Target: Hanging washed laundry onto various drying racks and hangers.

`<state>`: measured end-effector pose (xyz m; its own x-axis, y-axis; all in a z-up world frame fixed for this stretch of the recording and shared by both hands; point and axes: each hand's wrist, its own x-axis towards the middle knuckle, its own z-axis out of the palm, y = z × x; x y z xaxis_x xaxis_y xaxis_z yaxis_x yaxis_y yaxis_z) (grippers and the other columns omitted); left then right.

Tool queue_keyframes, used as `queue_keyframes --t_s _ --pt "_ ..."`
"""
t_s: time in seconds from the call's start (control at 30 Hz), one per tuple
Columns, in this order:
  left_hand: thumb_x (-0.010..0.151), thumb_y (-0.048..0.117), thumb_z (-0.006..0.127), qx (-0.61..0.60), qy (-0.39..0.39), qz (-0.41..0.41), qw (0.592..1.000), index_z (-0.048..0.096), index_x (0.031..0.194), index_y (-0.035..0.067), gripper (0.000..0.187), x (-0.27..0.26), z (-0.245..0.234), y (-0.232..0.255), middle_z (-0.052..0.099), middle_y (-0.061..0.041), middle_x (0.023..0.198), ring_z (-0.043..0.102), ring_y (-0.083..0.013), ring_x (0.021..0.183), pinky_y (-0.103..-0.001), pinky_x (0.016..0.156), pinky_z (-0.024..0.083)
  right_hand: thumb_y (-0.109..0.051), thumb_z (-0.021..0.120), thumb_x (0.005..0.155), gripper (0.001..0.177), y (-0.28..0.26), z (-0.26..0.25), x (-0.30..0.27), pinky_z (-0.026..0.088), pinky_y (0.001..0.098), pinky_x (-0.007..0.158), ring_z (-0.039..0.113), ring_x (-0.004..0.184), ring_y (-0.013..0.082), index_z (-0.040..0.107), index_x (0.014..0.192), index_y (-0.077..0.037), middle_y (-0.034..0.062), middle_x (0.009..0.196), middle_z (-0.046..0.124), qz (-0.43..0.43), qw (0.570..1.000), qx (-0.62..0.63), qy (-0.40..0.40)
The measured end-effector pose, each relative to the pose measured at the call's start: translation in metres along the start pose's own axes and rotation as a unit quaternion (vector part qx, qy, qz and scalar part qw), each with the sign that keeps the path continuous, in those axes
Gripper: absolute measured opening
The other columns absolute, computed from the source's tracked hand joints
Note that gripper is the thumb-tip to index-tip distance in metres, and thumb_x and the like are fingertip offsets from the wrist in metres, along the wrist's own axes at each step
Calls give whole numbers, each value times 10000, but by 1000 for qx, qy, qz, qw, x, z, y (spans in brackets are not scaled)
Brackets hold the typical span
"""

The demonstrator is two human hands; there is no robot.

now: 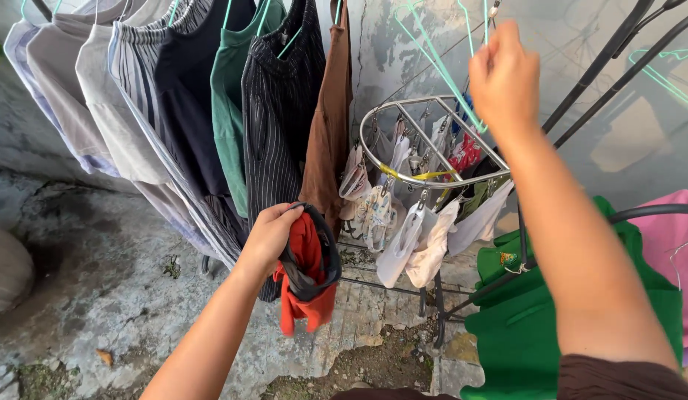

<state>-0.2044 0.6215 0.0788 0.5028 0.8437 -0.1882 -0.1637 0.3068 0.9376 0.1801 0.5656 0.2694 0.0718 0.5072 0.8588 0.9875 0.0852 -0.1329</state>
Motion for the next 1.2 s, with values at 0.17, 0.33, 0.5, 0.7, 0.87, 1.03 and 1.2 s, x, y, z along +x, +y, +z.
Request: queue_keyframes --t_s 0.17,0.33,0.5,0.7,0.87,1.03,1.2 --pt "1001 135 546 -41 -9 -35 998 692 1110 -58 265 14 -7 4 752 -107 979 720 -164 845 -288 778 588 -19 590 955 206 -54 17 -70 446 348 497 626 545 150 494 1134 -51 55 664 636 199 952 233 -1" --pt "1028 171 548 -56 -39 -49 996 659 1169 -105 329 30 -10 -3 730 -165 1031 702 -223 885 -343 801 583 -16 596 828 366 -66 29 -103 376 278 442 480 466 86 528 1173 -116 -17 637 643 442 746 488 -101" --pt "1010 225 528 -50 -12 -77 996 560 1333 -47 424 24 -5 10 721 -170 1188 723 -226 1035 -340 912 584 -483 544 1107 620 -80 17 -153 176 278 417 241 414 68 523 709 -8 -25 521 316 467 758 453 -34" --pt "1032 202 515 -101 -59 -91 989 580 1328 -73 410 19 18 12 707 -168 1193 706 -218 1028 -344 910 577 -429 587 1065 544 -125 6 -197 161 305 434 231 429 86 428 652 -111 -22 547 332 464 683 554 106" --pt "1049 186 507 -121 -99 -102 982 600 1295 -62 362 15 33 4 716 -140 1134 707 -195 981 -332 886 580 -413 562 1076 615 -127 48 -228 150 297 422 215 420 94 342 584 -118 -17 519 294 498 567 636 162" --pt "1077 186 518 -146 -123 -77 978 602 1227 -50 292 14 20 16 696 -123 1012 693 -214 870 -373 807 583 -330 589 1033 553 -118 94 -268 133 298 397 210 395 92 324 586 -142 -29 494 282 532 515 658 136" --pt "1012 98 518 -168 -89 -75 979 653 1176 -44 256 17 -6 16 742 -114 1035 742 -202 917 -370 871 621 -251 625 1031 588 -84 108 -302 251 302 417 382 410 93 467 501 -53 -26 479 484 467 726 503 -47"
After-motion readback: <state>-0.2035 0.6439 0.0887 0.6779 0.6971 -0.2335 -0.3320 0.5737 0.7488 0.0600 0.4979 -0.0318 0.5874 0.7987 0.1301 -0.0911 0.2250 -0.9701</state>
